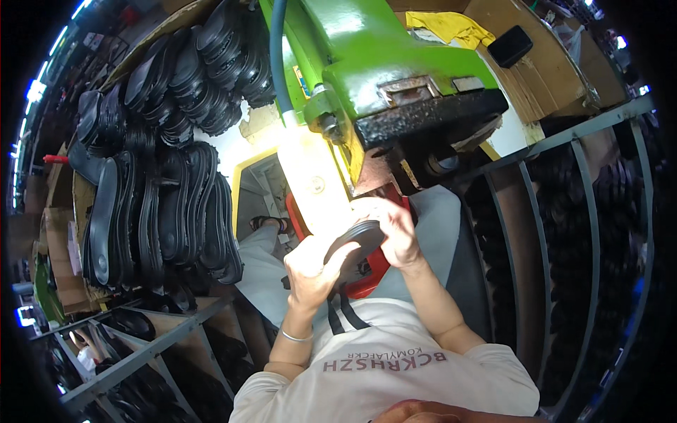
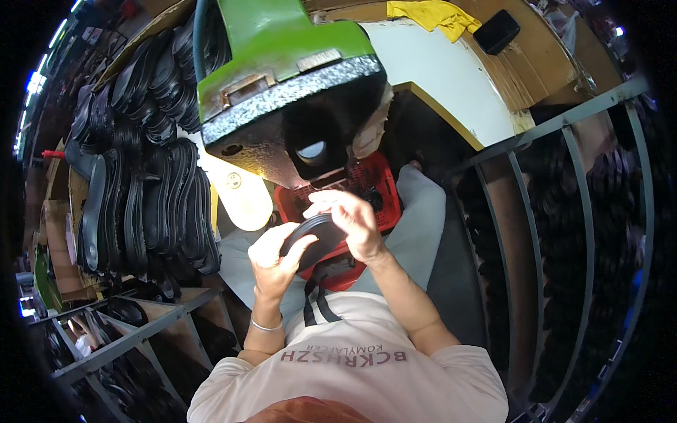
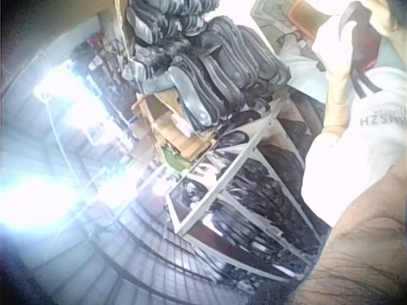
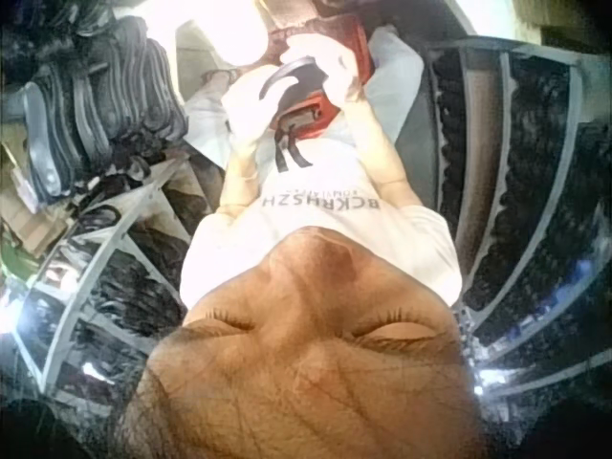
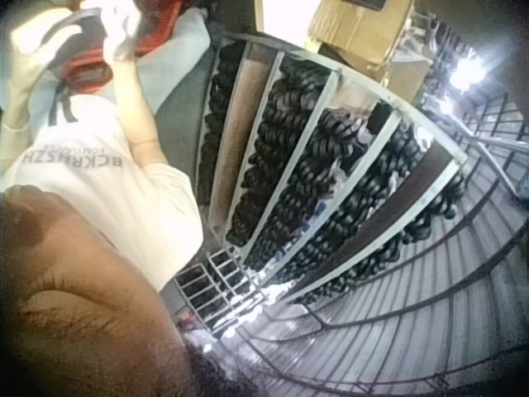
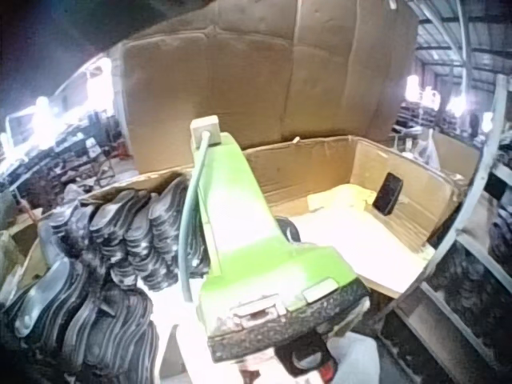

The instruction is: Using a mechanical trimming machine to shave and smooth the edges of rubber shoe soles.

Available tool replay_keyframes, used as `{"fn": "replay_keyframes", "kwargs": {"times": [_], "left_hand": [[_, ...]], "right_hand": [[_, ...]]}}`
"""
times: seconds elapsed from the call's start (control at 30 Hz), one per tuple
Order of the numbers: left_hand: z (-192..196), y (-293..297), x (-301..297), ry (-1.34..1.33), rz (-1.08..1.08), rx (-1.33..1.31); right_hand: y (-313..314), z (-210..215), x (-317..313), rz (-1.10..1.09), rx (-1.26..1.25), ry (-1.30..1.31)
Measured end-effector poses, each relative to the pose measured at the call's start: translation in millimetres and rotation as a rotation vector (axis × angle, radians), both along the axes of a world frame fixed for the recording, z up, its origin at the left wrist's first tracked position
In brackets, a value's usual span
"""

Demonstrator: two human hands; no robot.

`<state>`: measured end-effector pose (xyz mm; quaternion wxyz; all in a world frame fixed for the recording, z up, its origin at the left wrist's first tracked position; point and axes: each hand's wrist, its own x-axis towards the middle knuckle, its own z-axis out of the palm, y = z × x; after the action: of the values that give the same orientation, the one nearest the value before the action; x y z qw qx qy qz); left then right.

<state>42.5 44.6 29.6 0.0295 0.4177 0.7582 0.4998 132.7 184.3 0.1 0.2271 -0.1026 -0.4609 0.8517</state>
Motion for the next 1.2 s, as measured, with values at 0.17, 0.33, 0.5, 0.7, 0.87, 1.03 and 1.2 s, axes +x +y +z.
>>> {"fn": "replay_keyframes", "kwargs": {"times": [0.17, 0.33, 0.5, 0.7, 0.87, 1.03, 1.2], "left_hand": [[-9, 8, -2, -0.075, -0.004, 0.035], [-14, 5, -6, -0.296, 0.005, -0.084], [-16, 10, -9, -0.043, 0.003, 0.056], [-13, 28, -9, -0.036, -0.044, 0.073], [-11, 50, -13, 0.192, -0.076, -0.009], [-2, 52, -21, 0.441, -0.127, -0.010], [-20, 41, -8, -0.184, 0.041, -0.009]], "right_hand": [[13, -29, 21, -0.325, -0.179, -0.190], [21, -2, 15, -0.444, 0.234, -0.112], [38, -11, 10, 0.019, 0.325, -0.310], [-1, -79, 48, 0.183, -0.277, -0.096], [-51, -75, 50, 0.231, -0.229, -0.213], [-79, -62, 54, 0.123, -0.053, -0.234], [-81, -62, 85, 0.145, 0.007, -0.248]]}}
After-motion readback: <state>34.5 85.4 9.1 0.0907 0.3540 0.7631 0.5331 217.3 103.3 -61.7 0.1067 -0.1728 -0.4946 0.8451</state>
